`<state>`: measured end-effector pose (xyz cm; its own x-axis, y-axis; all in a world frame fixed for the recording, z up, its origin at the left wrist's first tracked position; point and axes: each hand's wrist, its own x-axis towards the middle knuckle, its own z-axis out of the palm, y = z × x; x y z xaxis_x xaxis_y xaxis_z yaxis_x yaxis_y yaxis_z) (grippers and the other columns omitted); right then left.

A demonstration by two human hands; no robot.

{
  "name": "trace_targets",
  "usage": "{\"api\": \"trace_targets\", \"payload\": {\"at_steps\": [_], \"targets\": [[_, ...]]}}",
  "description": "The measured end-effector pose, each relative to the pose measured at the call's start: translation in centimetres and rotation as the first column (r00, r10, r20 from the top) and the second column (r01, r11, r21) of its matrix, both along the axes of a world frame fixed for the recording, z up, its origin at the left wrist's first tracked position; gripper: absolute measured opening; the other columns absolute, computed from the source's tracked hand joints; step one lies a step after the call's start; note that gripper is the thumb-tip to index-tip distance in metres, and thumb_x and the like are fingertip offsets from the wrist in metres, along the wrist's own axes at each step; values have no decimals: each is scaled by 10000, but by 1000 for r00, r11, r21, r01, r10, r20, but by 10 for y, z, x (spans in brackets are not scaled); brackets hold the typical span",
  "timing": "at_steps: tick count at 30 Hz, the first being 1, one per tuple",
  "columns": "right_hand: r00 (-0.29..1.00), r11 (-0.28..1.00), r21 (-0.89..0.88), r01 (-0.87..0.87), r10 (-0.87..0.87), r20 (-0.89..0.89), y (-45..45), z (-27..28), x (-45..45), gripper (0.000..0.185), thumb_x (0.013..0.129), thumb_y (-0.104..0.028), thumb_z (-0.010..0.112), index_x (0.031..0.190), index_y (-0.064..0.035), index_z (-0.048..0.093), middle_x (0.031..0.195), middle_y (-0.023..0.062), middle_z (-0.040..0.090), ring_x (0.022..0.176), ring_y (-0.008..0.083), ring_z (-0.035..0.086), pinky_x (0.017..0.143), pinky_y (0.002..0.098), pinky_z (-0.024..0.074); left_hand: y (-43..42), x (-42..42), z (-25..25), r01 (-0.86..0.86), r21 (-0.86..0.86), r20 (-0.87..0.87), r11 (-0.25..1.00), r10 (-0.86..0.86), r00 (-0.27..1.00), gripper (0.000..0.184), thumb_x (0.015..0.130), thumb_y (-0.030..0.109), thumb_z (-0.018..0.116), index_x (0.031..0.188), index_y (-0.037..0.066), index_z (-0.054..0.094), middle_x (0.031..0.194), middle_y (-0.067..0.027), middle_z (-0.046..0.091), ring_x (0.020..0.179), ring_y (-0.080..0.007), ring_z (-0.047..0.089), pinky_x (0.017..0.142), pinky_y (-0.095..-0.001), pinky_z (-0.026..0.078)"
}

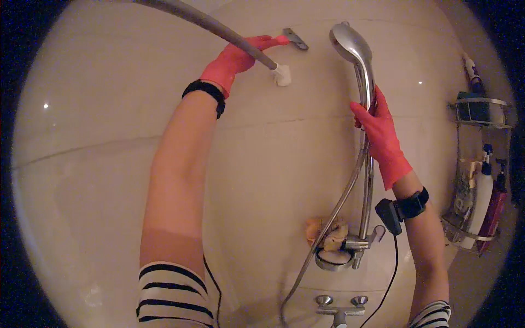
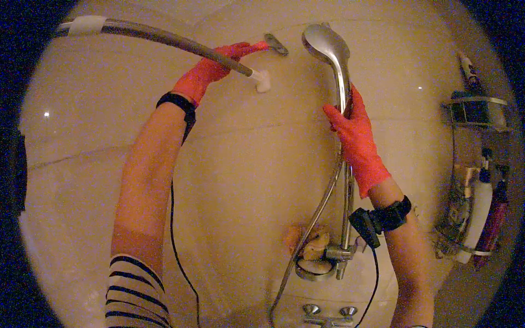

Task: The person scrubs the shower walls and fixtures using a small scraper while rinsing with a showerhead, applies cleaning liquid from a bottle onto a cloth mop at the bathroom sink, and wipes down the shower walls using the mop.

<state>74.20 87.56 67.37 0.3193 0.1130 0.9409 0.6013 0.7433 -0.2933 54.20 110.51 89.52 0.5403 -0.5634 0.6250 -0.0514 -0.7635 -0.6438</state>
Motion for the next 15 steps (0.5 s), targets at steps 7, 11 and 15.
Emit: {"api": "trace_targets", "payload": {"at_steps": [7, 11, 15], "targets": [[995, 996, -46, 78, -75, 60, 5, 4, 2, 655, 810, -159, 667, 1346, -29, 313, 765, 7, 514, 635, 90, 481, 561, 237, 420, 83, -32, -80, -339, -169, 438, 925, 379, 815, 404, 915, 130, 365, 1302, 207, 449, 1239, -126, 531, 1085, -307, 533, 962, -371, 406], [998, 997, 42, 63, -62, -19, 14, 16, -1, 659, 792, -178, 684, 1330, -38, 331, 780, 8, 509, 631, 97, 476, 550, 245, 421, 72, -32, -210, -103, -333, 369, 937, 230, 900, 417, 944, 140, 269, 1341, 125, 396, 1331, -130, 446, 1180, -300, 464, 1017, -361, 352], [983, 947, 268, 174, -185, 15, 33, 65, -6, 660, 778, -188, 693, 1326, -73, 342, 826, 11, 506, 641, 96, 466, 554, 243, 423, 5, -72, -350, -243, -794, 30, 557, 436, 900, 429, 924, 98, 282, 1332, 15, 384, 1369, -178, 400, 1280, -289, 367, 1077, -353, 255]]}}
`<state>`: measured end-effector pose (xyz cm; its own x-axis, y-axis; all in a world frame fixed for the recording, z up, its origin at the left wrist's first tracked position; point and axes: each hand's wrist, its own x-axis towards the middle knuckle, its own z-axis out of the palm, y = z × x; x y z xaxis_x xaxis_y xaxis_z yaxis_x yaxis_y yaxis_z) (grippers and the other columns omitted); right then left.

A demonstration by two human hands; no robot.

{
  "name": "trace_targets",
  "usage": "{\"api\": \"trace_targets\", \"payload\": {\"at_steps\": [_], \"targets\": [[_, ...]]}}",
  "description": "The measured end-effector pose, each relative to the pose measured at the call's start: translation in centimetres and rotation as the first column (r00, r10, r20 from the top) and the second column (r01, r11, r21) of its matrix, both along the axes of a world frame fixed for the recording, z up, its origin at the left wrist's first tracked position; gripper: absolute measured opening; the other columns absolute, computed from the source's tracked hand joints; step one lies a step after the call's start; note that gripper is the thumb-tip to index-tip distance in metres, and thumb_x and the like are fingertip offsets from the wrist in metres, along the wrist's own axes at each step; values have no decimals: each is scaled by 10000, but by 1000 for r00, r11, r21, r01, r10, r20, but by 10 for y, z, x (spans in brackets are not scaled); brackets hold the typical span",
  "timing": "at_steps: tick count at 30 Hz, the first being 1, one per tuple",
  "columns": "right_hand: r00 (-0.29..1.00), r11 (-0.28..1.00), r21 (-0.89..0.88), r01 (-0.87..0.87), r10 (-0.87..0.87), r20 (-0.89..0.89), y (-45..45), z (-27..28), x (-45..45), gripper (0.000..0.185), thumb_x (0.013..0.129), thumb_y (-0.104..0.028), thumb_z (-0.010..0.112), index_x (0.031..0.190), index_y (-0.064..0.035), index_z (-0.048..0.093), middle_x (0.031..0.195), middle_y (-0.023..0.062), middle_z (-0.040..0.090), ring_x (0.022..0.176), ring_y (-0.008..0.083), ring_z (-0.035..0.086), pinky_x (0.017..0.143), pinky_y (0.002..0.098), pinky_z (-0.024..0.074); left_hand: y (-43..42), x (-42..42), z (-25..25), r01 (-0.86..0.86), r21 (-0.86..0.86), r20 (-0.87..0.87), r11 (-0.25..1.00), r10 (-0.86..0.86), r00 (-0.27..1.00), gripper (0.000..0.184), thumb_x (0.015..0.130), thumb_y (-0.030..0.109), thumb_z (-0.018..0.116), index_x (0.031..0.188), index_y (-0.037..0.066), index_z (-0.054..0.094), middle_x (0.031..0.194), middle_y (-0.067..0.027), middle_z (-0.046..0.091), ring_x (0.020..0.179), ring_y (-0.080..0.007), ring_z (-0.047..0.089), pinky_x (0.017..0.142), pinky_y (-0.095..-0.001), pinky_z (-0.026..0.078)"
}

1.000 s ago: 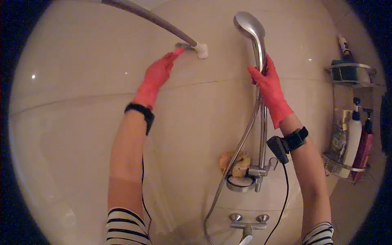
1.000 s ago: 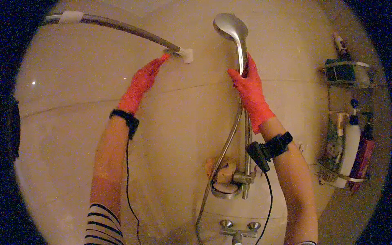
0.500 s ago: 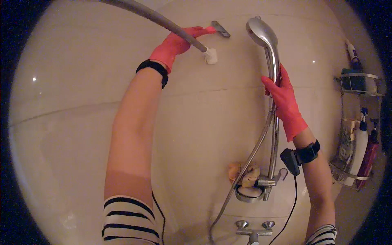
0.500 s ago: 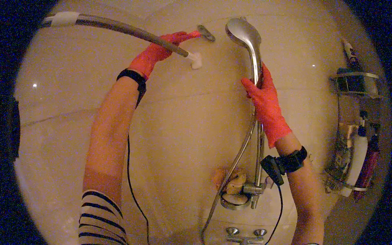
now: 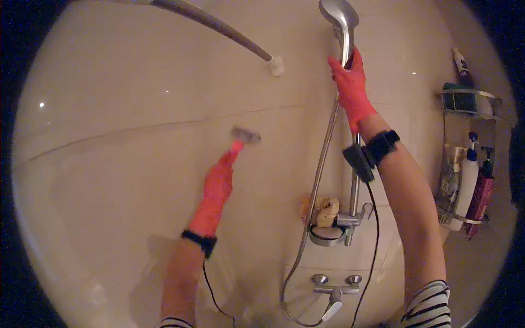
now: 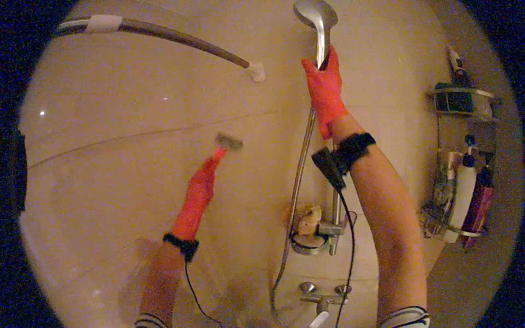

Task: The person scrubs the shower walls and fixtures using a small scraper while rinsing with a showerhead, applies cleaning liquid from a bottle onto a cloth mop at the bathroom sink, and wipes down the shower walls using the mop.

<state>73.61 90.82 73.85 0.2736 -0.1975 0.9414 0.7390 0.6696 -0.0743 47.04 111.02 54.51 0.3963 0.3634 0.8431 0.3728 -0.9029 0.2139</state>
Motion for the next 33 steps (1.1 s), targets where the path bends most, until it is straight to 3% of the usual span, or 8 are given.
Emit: {"api": "trace_targets", "payload": {"at_steps": [4, 6, 9, 17, 21, 26, 31, 33], "targets": [[983, 983, -36, -178, 176, -45, -10, 20, -31, 697, 783, -203, 689, 1342, -28, 310, 1107, 117, 544, 900, 214, 533, 778, 331, 461, 12, -33, -123, 22, 7, 39, 1000, -22, 999, 343, 917, 198, 393, 1217, 78, 505, 1206, -173, 539, 883, -344, 582, 759, -433, 477], [974, 970, -112, -217, 209, -83, -3, 24, -32, 697, 783, -200, 689, 1330, 8, 309, 1047, 119, 571, 835, 212, 541, 736, 334, 468, -7, -49, -171, -43, 135, 23, 990, 40, 999, 347, 890, 148, 428, 1221, 77, 504, 1207, -175, 540, 935, -350, 579, 801, -437, 475], [997, 992, -102, -72, 72, -5, 10, 3, -30, 677, 780, -204, 693, 1311, 2, 328, 966, 106, 576, 705, 165, 515, 600, 317, 463, -38, -73, -225, -67, -28, 39, 997, 68, 997, 409, 848, 84, 447, 1256, 87, 481, 1207, -185, 538, 1051, -362, 542, 903, -421, 442], [895, 872, -237, -429, 374, -244, 51, -221, -119, 744, 767, -218, 714, 1354, -11, 306, 959, 70, 555, 739, 127, 502, 640, 256, 456, -97, -149, -412, -277, -174, 35, 945, 287, 957, 435, 830, 56, 442, 1263, 70, 482, 1239, -181, 520, 1133, -349, 501, 977, -390, 394], [784, 702, -354, -618, 578, -225, 77, -259, -139, 685, 783, -203, 705, 1351, -63, 349, 810, -16, 501, 660, 67, 453, 565, 216, 403, -165, -156, -396, -480, -435, -148, 762, 466, 873, 485, 806, 11, 389, 1289, 32, 428, 1276, -212, 479, 1179, -350, 463, 1019, -424, 350], [589, 445, -476, -758, 781, -207, 93, -281, -209, 667, 787, -141, 683, 1360, -66, 351, 960, 2, 546, 779, 101, 489, 721, 234, 445, -224, -187, -338, -643, -104, 45, 758, 650, 759, 449, 778, 23, 487, 1225, 45, 508, 1188, -214, 541, 1085, -351, 532, 925, -410, 433], [262, 169, -418, -893, 949, -175, 108, -297, -250, 665, 783, -123, 679, 1368, -136, 362, 935, -17, 542, 765, 95, 477, 715, 235, 443, -252, -209, -271, -858, 70, -13, 509, 860, 510, 420, 786, 25, 514, 1205, 56, 520, 1119, -177, 581, 1029, -348, 546, 873, -403, 445], [383, 294, -437, -850, 915, -127, 117, -302, -240, 662, 782, -92, 672, 1367, -138, 365, 946, -11, 549, 767, 99, 481, 714, 236, 445, -252, -220, -259, -880, 32, 16, 473, 881, 474, 417, 795, -9, 505, 1210, 32, 519, 1192, -184, 552, 1109, -340, 516, 975, -402, 387]]}}
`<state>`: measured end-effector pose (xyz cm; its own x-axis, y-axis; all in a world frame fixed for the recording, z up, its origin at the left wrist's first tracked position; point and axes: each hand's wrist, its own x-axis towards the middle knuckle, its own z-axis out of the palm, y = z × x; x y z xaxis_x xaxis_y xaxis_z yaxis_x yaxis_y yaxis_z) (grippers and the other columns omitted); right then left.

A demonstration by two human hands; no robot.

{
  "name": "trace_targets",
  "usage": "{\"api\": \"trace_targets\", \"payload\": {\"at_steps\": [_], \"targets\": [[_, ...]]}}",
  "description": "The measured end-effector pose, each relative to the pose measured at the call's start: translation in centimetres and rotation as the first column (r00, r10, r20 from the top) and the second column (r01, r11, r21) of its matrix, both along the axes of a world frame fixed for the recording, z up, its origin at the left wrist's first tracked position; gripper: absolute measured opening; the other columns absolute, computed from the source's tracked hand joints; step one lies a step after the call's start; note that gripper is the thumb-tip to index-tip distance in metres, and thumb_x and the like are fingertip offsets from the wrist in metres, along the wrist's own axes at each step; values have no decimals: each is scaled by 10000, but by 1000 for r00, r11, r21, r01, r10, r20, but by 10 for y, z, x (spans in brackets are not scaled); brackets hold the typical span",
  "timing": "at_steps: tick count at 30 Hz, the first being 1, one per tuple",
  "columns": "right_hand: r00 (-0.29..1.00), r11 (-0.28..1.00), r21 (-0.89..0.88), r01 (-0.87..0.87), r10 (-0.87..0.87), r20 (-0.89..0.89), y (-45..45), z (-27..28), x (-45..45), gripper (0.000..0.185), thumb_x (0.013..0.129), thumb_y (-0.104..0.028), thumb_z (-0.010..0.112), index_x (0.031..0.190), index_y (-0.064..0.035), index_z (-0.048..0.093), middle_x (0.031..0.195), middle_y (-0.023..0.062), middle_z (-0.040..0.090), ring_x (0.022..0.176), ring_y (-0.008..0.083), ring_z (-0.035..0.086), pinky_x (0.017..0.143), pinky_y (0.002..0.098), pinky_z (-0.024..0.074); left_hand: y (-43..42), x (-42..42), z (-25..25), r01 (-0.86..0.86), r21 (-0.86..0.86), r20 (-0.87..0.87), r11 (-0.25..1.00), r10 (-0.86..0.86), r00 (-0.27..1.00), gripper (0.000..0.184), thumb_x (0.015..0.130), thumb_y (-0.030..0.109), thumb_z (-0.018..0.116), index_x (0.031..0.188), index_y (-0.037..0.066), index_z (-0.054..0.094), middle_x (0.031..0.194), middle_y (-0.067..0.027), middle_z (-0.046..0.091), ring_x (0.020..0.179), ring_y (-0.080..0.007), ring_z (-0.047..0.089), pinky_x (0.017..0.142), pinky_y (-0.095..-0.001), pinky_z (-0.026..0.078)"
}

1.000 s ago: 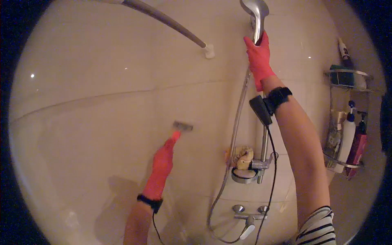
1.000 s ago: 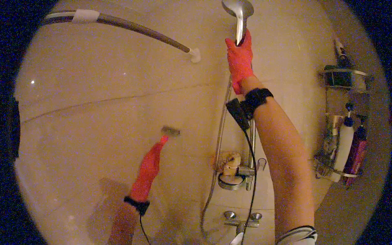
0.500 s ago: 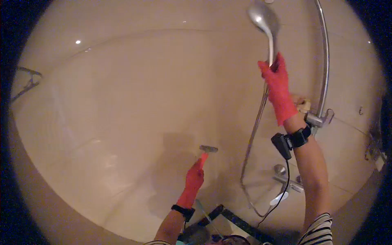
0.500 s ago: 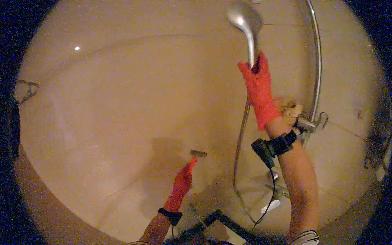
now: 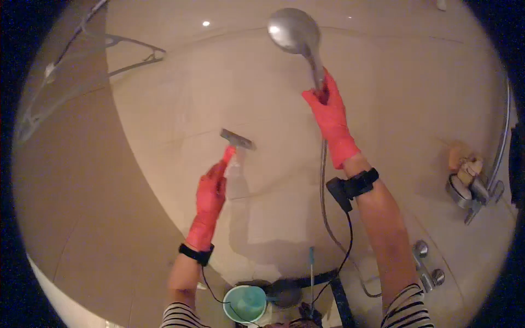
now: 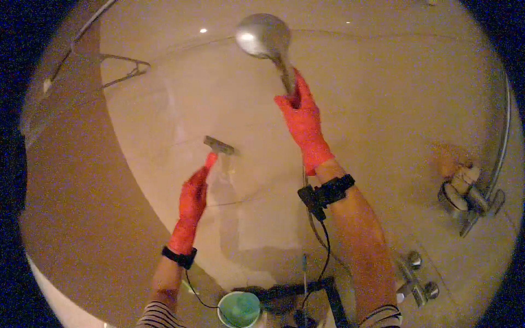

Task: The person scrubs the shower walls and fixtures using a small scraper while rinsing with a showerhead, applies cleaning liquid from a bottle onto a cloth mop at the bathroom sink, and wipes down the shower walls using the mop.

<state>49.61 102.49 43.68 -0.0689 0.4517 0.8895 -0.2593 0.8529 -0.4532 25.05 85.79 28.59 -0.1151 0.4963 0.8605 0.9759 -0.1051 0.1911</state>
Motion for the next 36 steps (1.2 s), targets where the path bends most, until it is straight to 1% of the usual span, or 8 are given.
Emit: {"api": "trace_targets", "payload": {"at_steps": [5, 10, 14, 23, 26, 29, 31, 36], "targets": [[919, 982, -121, 148, -182, -349, 30, -42, 22, 639, 794, -61, 650, 1356, -56, 347, 1153, 35, 524, 941, 129, 499, 839, 253, 426, -38, -62, 53, -179, 179, -130, 968, 203, 970, 432, 821, 9, 500, 1246, 83, 493, 1140, -177, 568, 994, -354, 565, 838, -376, 473], [889, 950, -247, 189, -273, -368, 32, -99, 98, 622, 792, -70, 660, 1341, -63, 369, 1022, 13, 533, 856, 119, 498, 777, 241, 437, 11, -60, 142, -276, 235, -260, 932, 334, 906, 466, 857, 89, 478, 1304, 218, 452, 1161, -127, 567, 971, -319, 588, 783, -386, 498], [872, 910, -324, 259, -365, -326, 13, -116, 117, 616, 793, -71, 658, 1340, -72, 375, 912, 0, 520, 778, 106, 485, 724, 236, 440, 74, 11, 223, -82, 170, -375, 982, 141, 916, 591, 804, 44, 470, 1325, 314, 399, 1040, -119, 601, 901, -327, 596, 726, -407, 508], [811, 842, -410, 350, -492, -317, -24, -139, 132, 599, 788, -50, 662, 1318, -57, 383, 827, -42, 484, 734, 54, 446, 656, 188, 399, 214, 142, 330, -5, 82, -647, 997, 57, 760, 369, 858, 149, 465, 1211, 234, 530, 1044, -133, 623, 904, -325, 605, 712, -427, 502], [776, 818, -486, 307, -511, -370, -14, -170, 149, 562, 785, -36, 659, 1285, -57, 402, 832, -38, 490, 733, 52, 450, 652, 185, 395, 276, 197, 327, 67, -169, -467, 983, -140, 873, 289, 875, 231, 468, 1122, 156, 597, 1024, -156, 626, 934, -345, 590, 740, -419, 481], [722, 767, -559, 315, -576, -383, -29, -220, 174, 547, 779, -40, 663, 1263, -56, 409, 841, -26, 497, 735, 69, 457, 664, 202, 406, 339, 247, 319, 452, -53, -269, 891, -448, 853, 357, 903, 334, 428, 1046, 75, 627, 1025, -185, 620, 974, -362, 569, 807, -414, 448], [701, 719, -621, 313, -616, -360, -39, -256, 188, 554, 769, -41, 671, 1252, -53, 401, 848, -15, 504, 743, 88, 470, 685, 224, 425, 366, 281, 322, 204, 145, -535, 968, -97, 839, 256, 896, 209, 382, 1058, 159, 574, 857, -146, 620, 845, -329, 605, 694, -413, 487], [624, 683, -677, 273, -662, -416, -69, -272, 187, 531, 754, -11, 668, 1215, -52, 408, 852, -6, 512, 753, 97, 485, 702, 230, 437, 389, 328, 289, 455, 344, -157, 822, -427, 890, 279, 891, 225, 419, 1090, 92, 563, 878, -154, 621, 847, -333, 603, 724, -441, 480]]}}
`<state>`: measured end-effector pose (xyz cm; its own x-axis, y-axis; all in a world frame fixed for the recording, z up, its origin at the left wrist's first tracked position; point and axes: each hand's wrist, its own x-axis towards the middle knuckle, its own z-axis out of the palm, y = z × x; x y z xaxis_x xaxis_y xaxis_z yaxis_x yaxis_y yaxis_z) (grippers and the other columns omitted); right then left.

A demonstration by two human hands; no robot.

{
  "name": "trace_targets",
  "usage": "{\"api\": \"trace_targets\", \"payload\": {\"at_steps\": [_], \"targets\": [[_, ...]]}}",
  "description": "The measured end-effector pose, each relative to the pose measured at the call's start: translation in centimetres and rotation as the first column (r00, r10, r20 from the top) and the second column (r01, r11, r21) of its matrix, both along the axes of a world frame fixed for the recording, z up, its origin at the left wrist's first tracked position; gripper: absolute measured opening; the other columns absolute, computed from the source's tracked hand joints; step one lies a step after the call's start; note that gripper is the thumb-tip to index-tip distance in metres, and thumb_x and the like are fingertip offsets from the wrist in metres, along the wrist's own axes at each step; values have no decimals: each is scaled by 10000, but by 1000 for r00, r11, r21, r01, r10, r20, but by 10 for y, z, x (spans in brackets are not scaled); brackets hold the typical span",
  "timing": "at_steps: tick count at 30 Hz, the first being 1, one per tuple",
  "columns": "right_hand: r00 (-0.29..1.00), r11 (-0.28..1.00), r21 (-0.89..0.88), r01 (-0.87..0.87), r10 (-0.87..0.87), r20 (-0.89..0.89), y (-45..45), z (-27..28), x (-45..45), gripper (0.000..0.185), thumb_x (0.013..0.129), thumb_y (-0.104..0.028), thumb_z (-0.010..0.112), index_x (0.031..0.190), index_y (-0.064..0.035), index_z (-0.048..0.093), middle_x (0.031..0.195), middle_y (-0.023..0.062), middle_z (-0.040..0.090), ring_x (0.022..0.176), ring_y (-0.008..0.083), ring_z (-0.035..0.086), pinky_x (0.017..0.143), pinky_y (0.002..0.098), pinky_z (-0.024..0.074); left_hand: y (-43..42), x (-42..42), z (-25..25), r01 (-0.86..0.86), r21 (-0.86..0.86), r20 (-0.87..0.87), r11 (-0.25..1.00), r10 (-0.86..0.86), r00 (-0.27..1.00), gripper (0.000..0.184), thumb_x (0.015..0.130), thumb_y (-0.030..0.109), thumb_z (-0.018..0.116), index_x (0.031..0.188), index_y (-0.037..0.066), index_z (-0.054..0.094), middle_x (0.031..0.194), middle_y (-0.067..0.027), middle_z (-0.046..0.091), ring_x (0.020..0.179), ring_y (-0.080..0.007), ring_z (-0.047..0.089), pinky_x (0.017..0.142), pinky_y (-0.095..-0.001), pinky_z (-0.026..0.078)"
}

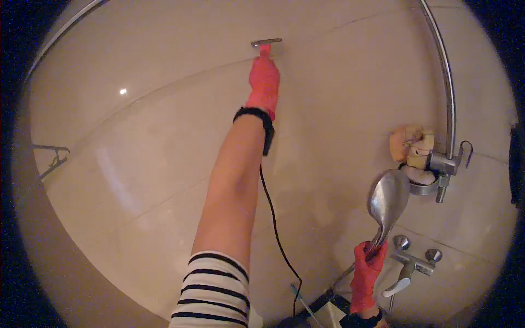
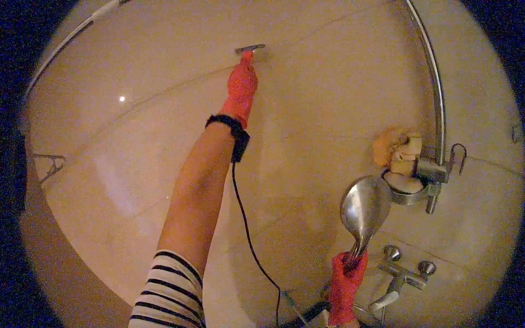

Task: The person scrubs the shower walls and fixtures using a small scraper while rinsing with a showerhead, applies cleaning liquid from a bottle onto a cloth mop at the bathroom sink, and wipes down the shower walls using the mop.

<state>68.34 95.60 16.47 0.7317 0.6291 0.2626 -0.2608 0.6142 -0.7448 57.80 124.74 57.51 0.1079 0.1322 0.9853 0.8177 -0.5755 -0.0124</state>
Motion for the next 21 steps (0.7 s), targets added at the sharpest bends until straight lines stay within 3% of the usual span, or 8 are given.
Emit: {"api": "trace_targets", "payload": {"at_steps": [1, 5, 8, 11, 13, 14, 18, 21], "targets": [[1000, 999, 31, 8, -8, 11, -4, 3, 0, 533, 756, -4, 662, 1220, -50, 404, 854, -4, 513, 759, 100, 486, 708, 230, 436, 13, 13, -12, 207, 43, 142, 977, -212, 967, 297, 891, 227, 422, 1100, 64, 558, 885, -151, 622, 834, -336, 602, 730, -450, 477], [995, 998, -60, 25, -20, 95, -5, -1, 6, 462, 764, 12, 643, 1165, -71, 429, 858, -14, 514, 773, 80, 480, 680, 205, 402, 66, 46, -46, 168, 332, 81, 928, -205, 975, 360, 918, 233, 392, 1203, 29, 476, 957, -171, 626, 836, -366, 598, 757, -458, 466], [990, 998, -60, 29, -21, 138, -18, 4, 13, 461, 765, 4, 652, 1165, -77, 437, 871, -12, 514, 789, 83, 477, 688, 204, 396, 6, 59, -3, 629, -373, 441, 682, -466, 767, 414, 948, 239, 340, 1298, 25, 386, 1114, -201, 587, 993, -376, 569, 858, -412, 447], [994, 996, -62, 61, -55, 98, -26, 0, 10, 482, 763, 1, 658, 1180, -79, 429, 882, -3, 516, 795, 85, 475, 690, 204, 395, -41, 68, -38, 348, -568, 241, 746, -254, 937, 454, 962, 256, 292, 1338, 5, 318, 1211, -206, 537, 1088, -381, 526, 932, -389, 412], [993, 995, -75, 63, -54, 108, -32, 1, 14, 474, 760, 11, 652, 1167, -71, 423, 866, -1, 513, 784, 91, 477, 689, 210, 407, 26, 90, -70, 353, 350, 132, 868, -419, 898, 440, 958, 236, 269, 1348, 38, 317, 1181, -190, 561, 986, -381, 578, 857, -395, 467], [992, 993, -96, 71, -59, 115, -37, -1, 14, 467, 756, 20, 645, 1155, -63, 417, 851, 1, 509, 773, 97, 479, 689, 217, 419, 30, 87, -63, 356, 351, 130, 866, -422, 897, 440, 958, 236, 269, 1348, 38, 317, 1181, -190, 561, 986, -381, 578, 857, -395, 467], [997, 995, -75, 70, -67, 49, -43, -5, 18, 481, 744, 30, 655, 1152, -68, 419, 856, 0, 513, 765, 101, 478, 677, 214, 415, 25, 52, -8, 555, -210, 231, 805, -511, 828, 441, 953, 222, 262, 1383, 131, 295, 1270, -179, 496, 1075, -342, 542, 895, -383, 447], [989, 993, -41, 109, -105, 99, -45, -16, 25, 544, 774, 25, 632, 1258, -78, 405, 904, 1, 523, 807, 97, 485, 709, 217, 408, 33, 49, -15, 532, -260, 239, 806, -480, 844, 446, 953, 257, 269, 1385, 157, 311, 1263, -168, 505, 1056, -329, 556, 875, -382, 458]]}}
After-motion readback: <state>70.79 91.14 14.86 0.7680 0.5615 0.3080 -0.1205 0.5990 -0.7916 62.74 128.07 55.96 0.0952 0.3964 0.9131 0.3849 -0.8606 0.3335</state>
